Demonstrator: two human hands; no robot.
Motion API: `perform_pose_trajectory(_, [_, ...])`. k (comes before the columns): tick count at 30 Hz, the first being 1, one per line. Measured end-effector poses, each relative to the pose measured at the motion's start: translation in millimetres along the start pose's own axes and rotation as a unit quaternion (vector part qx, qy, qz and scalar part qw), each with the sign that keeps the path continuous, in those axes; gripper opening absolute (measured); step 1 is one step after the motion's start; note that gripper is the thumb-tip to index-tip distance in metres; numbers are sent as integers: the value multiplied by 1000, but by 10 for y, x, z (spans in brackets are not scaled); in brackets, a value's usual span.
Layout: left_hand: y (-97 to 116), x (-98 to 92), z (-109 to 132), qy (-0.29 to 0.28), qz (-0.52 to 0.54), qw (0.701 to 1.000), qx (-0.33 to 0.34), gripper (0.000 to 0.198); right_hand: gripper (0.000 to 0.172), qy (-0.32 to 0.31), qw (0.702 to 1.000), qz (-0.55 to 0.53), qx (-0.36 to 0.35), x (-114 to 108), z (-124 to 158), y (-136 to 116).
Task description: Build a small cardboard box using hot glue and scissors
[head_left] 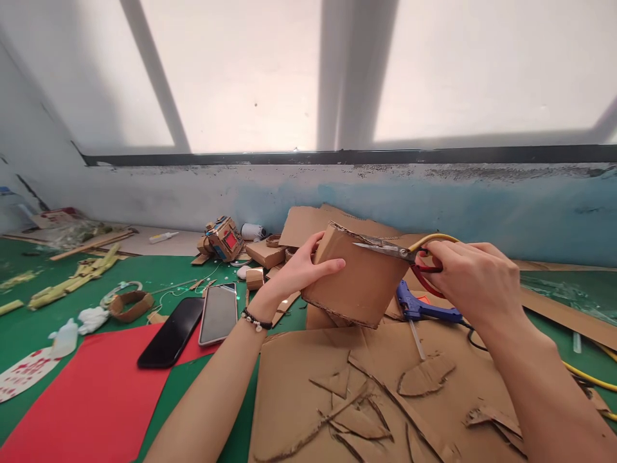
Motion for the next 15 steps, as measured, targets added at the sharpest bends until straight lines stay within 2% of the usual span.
perform_pose_trajectory(4, [16, 4, 17, 3, -24, 1000, -2, 91, 21, -45, 999, -16, -17, 87, 9, -27])
perform_pose_trajectory(7, [45, 12, 28, -1, -31, 1000, 7, 93, 25, -55, 998, -17, -20, 91, 0, -45])
perform_pose_trajectory(12, [64, -14, 34, 0, -36, 999, 0, 95, 36, -61, 997, 2, 55, 12, 19, -52])
perform_pose_trajectory(15, [48, -35, 30, 4, -48, 999, -4, 93, 40, -80, 995, 18, 59, 41, 49, -47])
Point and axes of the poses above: each hand's wrist, its own z-axis away from the middle knuckle, its own x-axis out of the palm, y = z × x, the point moved 5 cm from there along -z, towards the middle knuckle
